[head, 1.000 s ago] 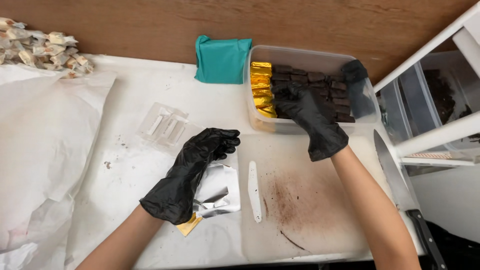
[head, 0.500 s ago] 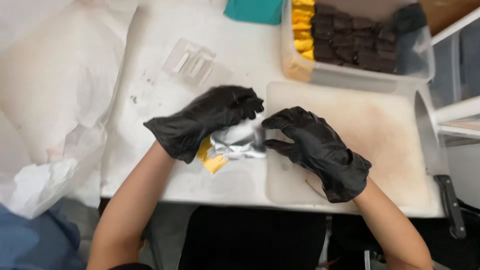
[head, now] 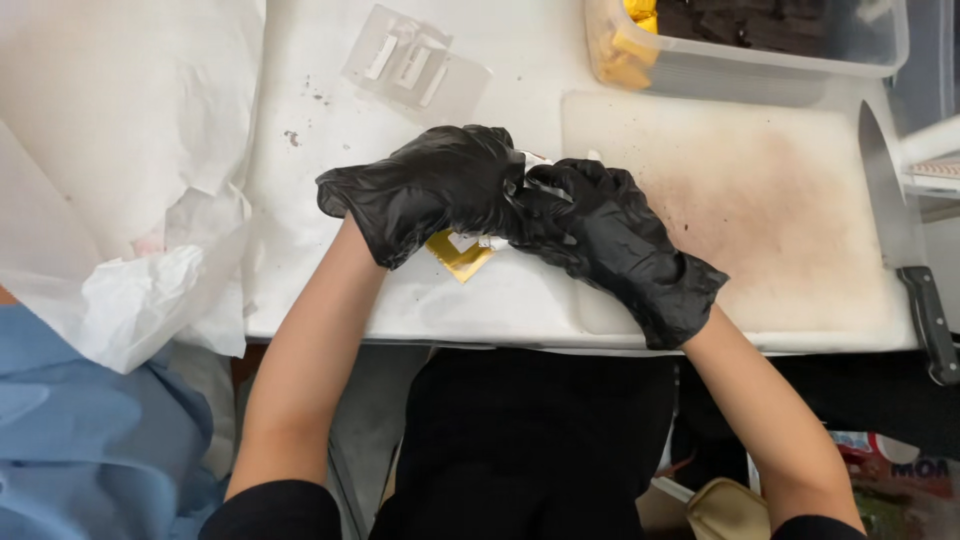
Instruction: The person, wearing black gloves, wraps individual dark chocolate bars in gold and silver foil wrappers. They pick up a bar from a container, place it on the foil, and fold the edges of the foil around the bar by hand.
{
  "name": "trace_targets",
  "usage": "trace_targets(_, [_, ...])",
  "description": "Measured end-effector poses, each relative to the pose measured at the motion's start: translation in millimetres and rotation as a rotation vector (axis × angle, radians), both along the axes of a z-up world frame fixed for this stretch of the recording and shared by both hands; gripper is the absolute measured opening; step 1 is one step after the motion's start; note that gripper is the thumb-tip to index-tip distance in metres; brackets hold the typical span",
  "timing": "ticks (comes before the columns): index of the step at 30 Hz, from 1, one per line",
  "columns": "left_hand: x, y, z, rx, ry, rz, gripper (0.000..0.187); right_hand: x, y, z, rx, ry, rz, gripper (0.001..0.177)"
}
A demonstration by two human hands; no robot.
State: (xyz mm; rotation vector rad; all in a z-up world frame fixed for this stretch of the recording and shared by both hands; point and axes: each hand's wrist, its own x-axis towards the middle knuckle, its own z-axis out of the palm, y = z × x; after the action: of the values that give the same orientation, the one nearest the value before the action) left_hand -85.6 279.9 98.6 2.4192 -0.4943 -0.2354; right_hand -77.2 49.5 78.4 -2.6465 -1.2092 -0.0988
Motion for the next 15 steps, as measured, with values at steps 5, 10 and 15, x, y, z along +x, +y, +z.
trace_targets(5, [2,-1,-7,0.1,-0.076,-0.071,0.076,2,3,9,0.097,-0.096,0.224,0.026])
trace_targets(10, [12,-8,-14,0.293,-0.181,-0.164,0.053,9,-5,-27,0.055,-0.212,0.218,0.024])
trace_targets(15, [23,-10,-20,0.148,-0.336,-0.122,0.038,32,-18,-59,0.006,-0.353,0.147,0.028])
